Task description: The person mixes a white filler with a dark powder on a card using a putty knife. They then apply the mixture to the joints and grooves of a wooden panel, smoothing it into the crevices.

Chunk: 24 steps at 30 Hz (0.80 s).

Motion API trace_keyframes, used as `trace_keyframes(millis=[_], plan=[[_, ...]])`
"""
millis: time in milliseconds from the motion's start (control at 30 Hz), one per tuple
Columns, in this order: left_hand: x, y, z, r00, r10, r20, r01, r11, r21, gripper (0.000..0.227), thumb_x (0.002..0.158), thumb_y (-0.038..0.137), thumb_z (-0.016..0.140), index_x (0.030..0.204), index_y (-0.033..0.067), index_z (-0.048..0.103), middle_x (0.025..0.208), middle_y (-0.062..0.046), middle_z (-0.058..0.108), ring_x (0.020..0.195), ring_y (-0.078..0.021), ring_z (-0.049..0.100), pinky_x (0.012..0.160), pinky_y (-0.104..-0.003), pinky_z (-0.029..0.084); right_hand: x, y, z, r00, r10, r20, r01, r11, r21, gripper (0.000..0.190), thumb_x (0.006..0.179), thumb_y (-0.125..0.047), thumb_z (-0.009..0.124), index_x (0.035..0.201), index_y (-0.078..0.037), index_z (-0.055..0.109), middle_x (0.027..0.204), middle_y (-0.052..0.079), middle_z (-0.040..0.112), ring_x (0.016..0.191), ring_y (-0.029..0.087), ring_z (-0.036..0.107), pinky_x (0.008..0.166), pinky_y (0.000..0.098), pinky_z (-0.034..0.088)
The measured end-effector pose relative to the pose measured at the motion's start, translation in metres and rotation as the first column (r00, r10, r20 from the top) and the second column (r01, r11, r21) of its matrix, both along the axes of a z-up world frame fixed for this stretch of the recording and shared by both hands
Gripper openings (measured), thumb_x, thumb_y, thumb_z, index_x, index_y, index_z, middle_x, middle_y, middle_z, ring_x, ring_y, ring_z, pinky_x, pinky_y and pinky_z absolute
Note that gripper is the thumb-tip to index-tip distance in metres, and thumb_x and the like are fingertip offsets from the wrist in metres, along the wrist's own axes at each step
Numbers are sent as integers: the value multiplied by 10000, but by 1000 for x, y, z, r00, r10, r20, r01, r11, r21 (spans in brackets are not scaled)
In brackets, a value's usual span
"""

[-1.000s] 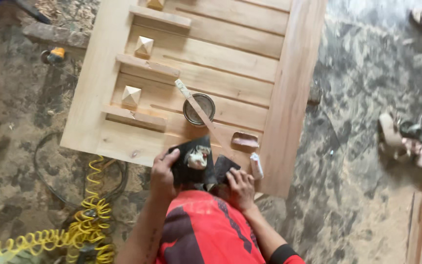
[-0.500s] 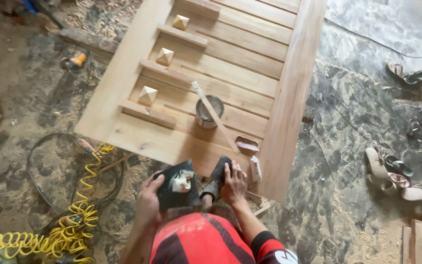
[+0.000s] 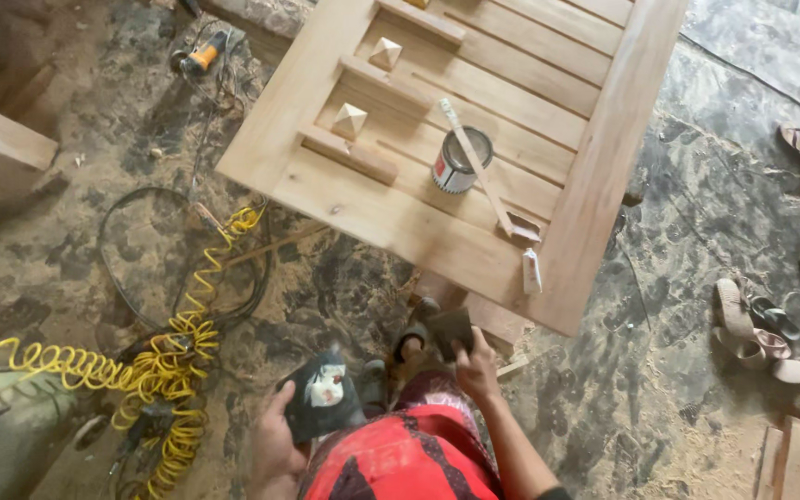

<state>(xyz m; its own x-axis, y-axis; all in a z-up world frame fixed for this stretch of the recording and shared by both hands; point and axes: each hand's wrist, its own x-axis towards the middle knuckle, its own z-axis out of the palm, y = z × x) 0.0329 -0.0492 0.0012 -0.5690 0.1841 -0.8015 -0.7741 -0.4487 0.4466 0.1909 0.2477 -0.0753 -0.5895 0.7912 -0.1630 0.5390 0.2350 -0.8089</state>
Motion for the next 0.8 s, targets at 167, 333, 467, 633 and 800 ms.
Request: trace_keyframes(millis=[167, 333, 467, 633, 800], plan=[[10, 32, 33, 998, -15, -63, 13, 1000, -28, 234, 905, 129, 609, 1130, 95, 663, 988, -102, 733, 849, -250, 729, 738, -457, 620, 44, -21, 32, 998, 0, 63, 7, 992, -123, 291, 804, -124, 792, 1056, -18, 692, 890, 152, 782, 800, 233, 747, 722, 355, 579], [13, 59, 65, 965, -133, -226, 172, 972, 162, 245, 942, 150, 586, 1127, 17, 679, 971, -123, 736, 817, -252, 737, 714, -437, 618, 60, 4, 44, 958, -97, -271, -45, 880, -473, 281, 860, -81, 772, 1107, 49, 739, 937, 94, 783, 819, 166, 711, 750, 319, 580], [23, 89, 70, 963, -85, -256, 133, 975, 179, 269, 936, 119, 579, 1164, -5, 652, 1009, -132, 733, 881, -261, 731, 800, -427, 607, 87, 27, 67, 842, -317, -437, -96, 708, -699, 331, 942, -144, 706, 1182, 82, 676, 1037, 116, 768, 894, 194, 728, 800, 343, 596], [33, 143, 75, 901, -278, -332, 373, 888, 270, 378, 894, 74, 551, 1246, -38, 628, 1113, -127, 727, 1014, -233, 716, 940, -376, 569, 133, 58, 103, 776, -483, -406, -69, 575, -815, 409, 934, -214, 659, 1265, 15, 585, 1078, 108, 724, 915, 213, 729, 804, 387, 612], [39, 177, 110, 654, -520, -550, 734, 612, 294, 397, 905, 78, 547, 1251, -77, 664, 1055, -144, 736, 913, -203, 702, 842, -349, 578, 165, 96, 164, 916, -167, -365, -75, 823, -563, 497, 840, -177, 819, 1237, 5, 582, 1059, 99, 690, 923, 196, 685, 789, 365, 608]])
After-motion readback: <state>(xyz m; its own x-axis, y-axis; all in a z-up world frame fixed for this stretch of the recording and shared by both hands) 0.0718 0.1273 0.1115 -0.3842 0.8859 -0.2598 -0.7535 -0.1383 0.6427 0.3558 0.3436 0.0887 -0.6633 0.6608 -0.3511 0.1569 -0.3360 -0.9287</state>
